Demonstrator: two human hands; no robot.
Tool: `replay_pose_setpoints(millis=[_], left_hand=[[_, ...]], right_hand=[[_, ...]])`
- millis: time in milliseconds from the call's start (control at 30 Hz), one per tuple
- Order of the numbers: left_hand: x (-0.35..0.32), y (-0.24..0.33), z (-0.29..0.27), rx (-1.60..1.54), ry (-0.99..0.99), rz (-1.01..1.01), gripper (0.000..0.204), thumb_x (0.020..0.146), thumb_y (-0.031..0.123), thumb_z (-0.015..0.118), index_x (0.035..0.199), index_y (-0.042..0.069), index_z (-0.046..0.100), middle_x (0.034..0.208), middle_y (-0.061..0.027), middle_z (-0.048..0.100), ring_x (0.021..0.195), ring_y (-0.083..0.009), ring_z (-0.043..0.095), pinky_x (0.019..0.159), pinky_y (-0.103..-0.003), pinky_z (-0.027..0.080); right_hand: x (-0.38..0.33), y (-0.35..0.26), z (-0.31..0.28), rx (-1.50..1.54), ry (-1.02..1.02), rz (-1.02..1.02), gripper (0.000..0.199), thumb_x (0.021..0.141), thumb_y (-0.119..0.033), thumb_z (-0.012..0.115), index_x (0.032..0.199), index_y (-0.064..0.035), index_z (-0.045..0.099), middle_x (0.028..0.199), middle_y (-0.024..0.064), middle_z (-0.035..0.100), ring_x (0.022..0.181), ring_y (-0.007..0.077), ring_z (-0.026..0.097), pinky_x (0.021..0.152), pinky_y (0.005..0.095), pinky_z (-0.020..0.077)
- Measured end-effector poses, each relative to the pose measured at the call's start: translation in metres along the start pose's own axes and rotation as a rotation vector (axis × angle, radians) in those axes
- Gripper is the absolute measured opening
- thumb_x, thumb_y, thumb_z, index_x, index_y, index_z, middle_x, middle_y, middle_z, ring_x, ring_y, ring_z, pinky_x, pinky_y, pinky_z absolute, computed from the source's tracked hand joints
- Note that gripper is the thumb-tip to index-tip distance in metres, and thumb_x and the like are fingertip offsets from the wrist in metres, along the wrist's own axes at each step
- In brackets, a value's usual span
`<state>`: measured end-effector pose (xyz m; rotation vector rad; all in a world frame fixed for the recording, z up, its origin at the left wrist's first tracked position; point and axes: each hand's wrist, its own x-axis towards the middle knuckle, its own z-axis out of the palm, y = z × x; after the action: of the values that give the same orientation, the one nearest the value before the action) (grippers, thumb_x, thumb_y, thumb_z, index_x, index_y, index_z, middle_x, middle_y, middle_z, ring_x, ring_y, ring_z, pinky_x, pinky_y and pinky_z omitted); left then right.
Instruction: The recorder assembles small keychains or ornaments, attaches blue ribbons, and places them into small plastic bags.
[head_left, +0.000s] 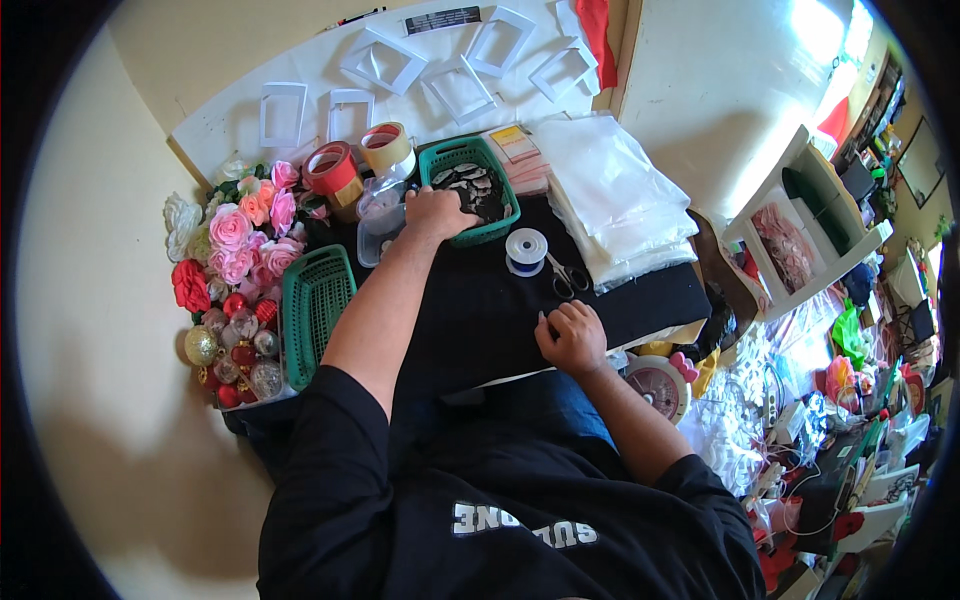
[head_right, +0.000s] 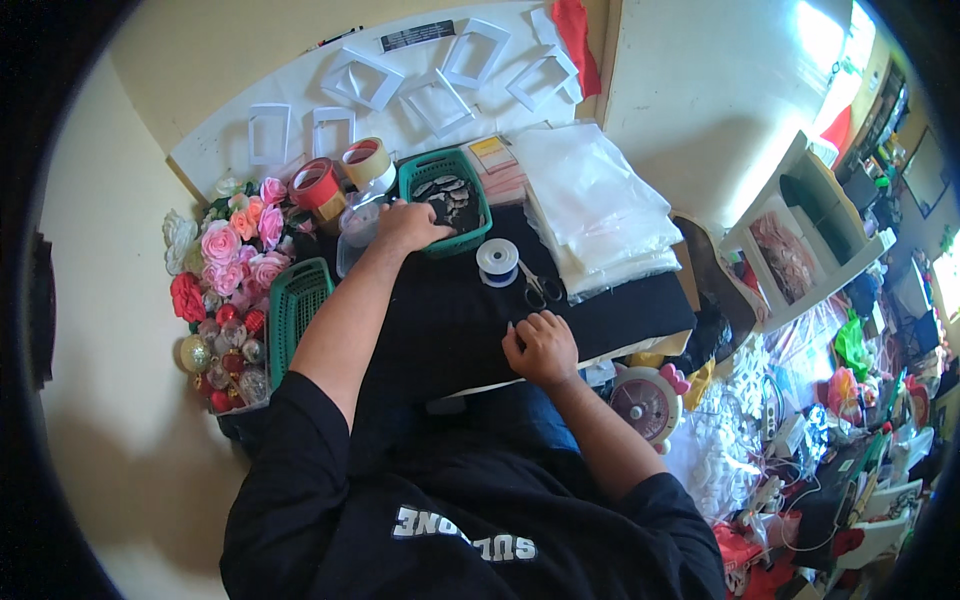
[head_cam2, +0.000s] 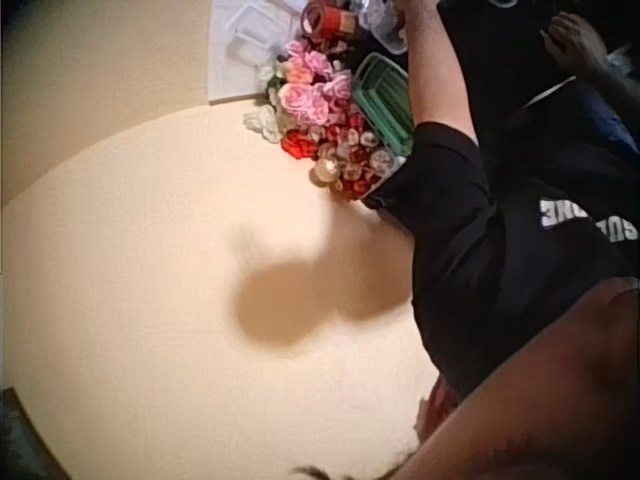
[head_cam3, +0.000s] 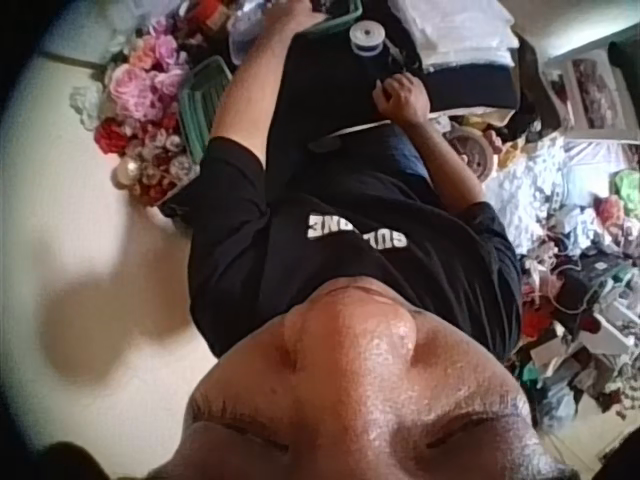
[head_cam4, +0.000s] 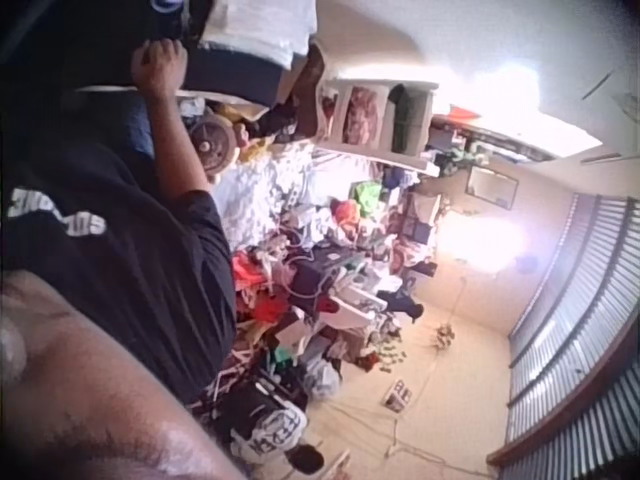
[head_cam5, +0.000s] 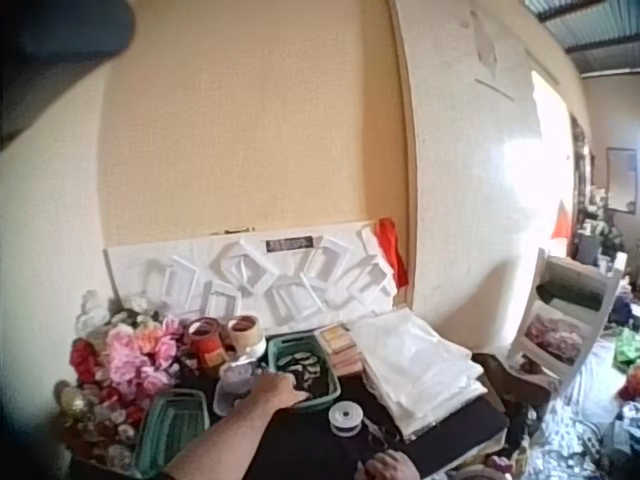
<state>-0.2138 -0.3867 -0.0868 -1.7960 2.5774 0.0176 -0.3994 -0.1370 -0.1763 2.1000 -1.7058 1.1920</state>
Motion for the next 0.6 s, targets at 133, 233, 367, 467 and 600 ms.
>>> replay_pose_setpoints(millis=[133,233,367,467,600], left_hand=[[0.01,0.01,0.0,0.043,-0.11,-0.04,0.061,0.077,0.066,0.077,0.119,0.022,0.078,0.127,-0.0099,0.072,0.137,-0.0296,0.051,0.117,-0.057,0.027],[0.012,0.011,-0.002,0.05,-0.222,-0.043,0.064,0.082,0.058,0.079,0.129,0.016,0.073,0.14,-0.0085,0.066,0.14,-0.0274,0.049,0.12,-0.053,0.028],[0.01,0.008,0.001,0.02,-0.124,-0.049,0.044,0.078,0.054,0.083,0.108,0.022,0.079,0.12,-0.004,0.075,0.126,-0.028,0.06,0.111,-0.058,0.03],[0.011,0.0,-0.002,-0.071,-0.121,0.031,0.039,0.079,0.052,0.084,0.1,0.02,0.077,0.108,-0.0037,0.077,0.113,-0.0269,0.067,0.109,-0.058,0.032],[0.006,-0.013,-0.008,-0.222,0.061,0.124,0.029,0.087,0.039,0.08,0.102,0.015,0.075,0.092,-0.0081,0.077,0.098,-0.0273,0.072,0.098,-0.055,0.043]], right_hand=[[0.0,-0.001,-0.001,0.005,0.004,0.004,0.026,0.081,-0.013,0.075,0.063,-0.0098,0.057,0.068,0.0059,0.054,0.068,0.0262,0.058,0.064,0.0403,0.0464],[0.001,0.0,0.0,0.009,-0.001,-0.002,0.026,0.081,-0.012,0.075,0.063,-0.0097,0.057,0.067,0.0057,0.054,0.067,0.026,0.058,0.063,0.0402,0.0463],[0.0,0.001,0.0,0.009,-0.007,-0.004,0.026,0.082,-0.013,0.075,0.063,-0.0093,0.058,0.068,0.0059,0.054,0.068,0.0261,0.058,0.064,0.0403,0.0463],[0.0,0.0,0.0,0.011,-0.016,0.014,0.026,0.082,-0.013,0.075,0.063,-0.009,0.058,0.068,0.0063,0.055,0.068,0.0263,0.058,0.064,0.0405,0.0464],[-0.001,0.0,0.001,0.003,-0.015,0.008,0.026,0.082,-0.013,0.075,0.063,-0.0089,0.058,0.068,0.0064,0.055,0.069,0.0263,0.058,0.064,0.0406,0.0464]])
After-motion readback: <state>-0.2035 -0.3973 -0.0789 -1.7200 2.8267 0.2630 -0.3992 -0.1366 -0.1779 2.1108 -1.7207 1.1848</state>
